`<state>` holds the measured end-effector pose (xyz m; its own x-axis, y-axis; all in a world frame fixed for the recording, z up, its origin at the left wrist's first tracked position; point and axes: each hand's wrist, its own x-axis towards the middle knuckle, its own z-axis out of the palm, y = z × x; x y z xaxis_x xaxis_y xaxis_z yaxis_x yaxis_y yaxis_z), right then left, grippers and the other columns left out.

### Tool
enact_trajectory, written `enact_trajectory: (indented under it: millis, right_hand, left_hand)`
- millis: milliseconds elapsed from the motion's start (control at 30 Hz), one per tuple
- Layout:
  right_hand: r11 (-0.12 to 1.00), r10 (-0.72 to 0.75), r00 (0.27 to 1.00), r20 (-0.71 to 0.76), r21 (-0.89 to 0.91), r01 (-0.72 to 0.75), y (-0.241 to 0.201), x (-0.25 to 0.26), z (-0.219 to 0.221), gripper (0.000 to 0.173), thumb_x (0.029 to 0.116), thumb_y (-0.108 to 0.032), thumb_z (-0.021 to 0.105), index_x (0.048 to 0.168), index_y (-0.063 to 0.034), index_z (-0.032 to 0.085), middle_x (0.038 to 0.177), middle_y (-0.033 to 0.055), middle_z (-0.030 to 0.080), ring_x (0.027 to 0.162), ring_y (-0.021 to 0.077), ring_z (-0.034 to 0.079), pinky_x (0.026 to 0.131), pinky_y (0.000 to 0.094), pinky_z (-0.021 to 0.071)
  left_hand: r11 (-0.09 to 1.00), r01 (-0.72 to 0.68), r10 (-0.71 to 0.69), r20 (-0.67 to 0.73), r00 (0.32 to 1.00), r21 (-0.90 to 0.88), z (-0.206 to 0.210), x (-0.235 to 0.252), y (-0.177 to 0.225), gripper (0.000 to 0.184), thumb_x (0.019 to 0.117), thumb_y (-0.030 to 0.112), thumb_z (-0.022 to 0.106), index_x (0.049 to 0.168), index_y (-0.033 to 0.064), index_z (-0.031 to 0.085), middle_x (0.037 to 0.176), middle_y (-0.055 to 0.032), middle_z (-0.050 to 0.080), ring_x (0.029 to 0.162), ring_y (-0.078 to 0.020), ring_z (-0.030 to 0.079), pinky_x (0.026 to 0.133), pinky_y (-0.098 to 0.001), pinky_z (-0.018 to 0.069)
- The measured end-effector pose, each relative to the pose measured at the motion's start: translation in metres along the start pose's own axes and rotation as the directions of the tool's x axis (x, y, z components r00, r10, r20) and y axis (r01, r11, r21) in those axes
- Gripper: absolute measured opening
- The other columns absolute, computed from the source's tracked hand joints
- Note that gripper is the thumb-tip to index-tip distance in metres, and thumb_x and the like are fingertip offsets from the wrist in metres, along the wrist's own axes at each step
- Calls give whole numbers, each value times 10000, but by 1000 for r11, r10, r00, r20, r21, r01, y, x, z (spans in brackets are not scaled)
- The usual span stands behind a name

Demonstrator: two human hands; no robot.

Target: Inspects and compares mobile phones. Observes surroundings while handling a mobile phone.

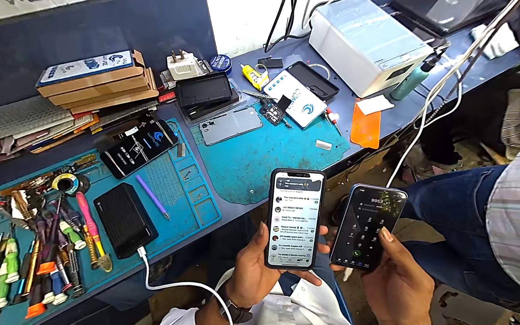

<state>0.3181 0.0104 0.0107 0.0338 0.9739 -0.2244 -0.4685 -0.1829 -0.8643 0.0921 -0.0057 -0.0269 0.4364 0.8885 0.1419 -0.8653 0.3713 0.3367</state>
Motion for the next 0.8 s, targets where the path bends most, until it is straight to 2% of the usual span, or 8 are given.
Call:
enact_trajectory:
  millis: [167,600,800]
  right_hand:
    - [1000,-4,1000,3,15,4,1,0,-1,433,1003,-404,568,1254,-54,613,1057,213,723,843,302,761,602,453,649]
    - [1000,-1,1000,-15,2,1,0,1,1,429,993,-404,585,1245,-60,631,1051,194,728,853,277,762,626,439,652]
    - [1000,5,1000,-10,-6,-5,0,2,0,431,986,-407,588,1241,-62,625,1039,199,730,834,287,764,598,438,649]
  left_hand:
    - [1000,5,-5,4,1000,-4,0,0,1,647,1045,540,427,1541,125,409,1540,-287,414,1344,-483,500,986,-628,510]
    - [1000,7,-7,3,1000,-8,-1,1,0,637,1050,533,416,1534,119,418,1539,-284,416,1342,-476,504,987,-622,510]
    - [1000,9,-9,7,1000,-5,-1,3,1,641,1047,537,420,1527,113,432,1535,-273,430,1345,-464,507,989,-619,511]
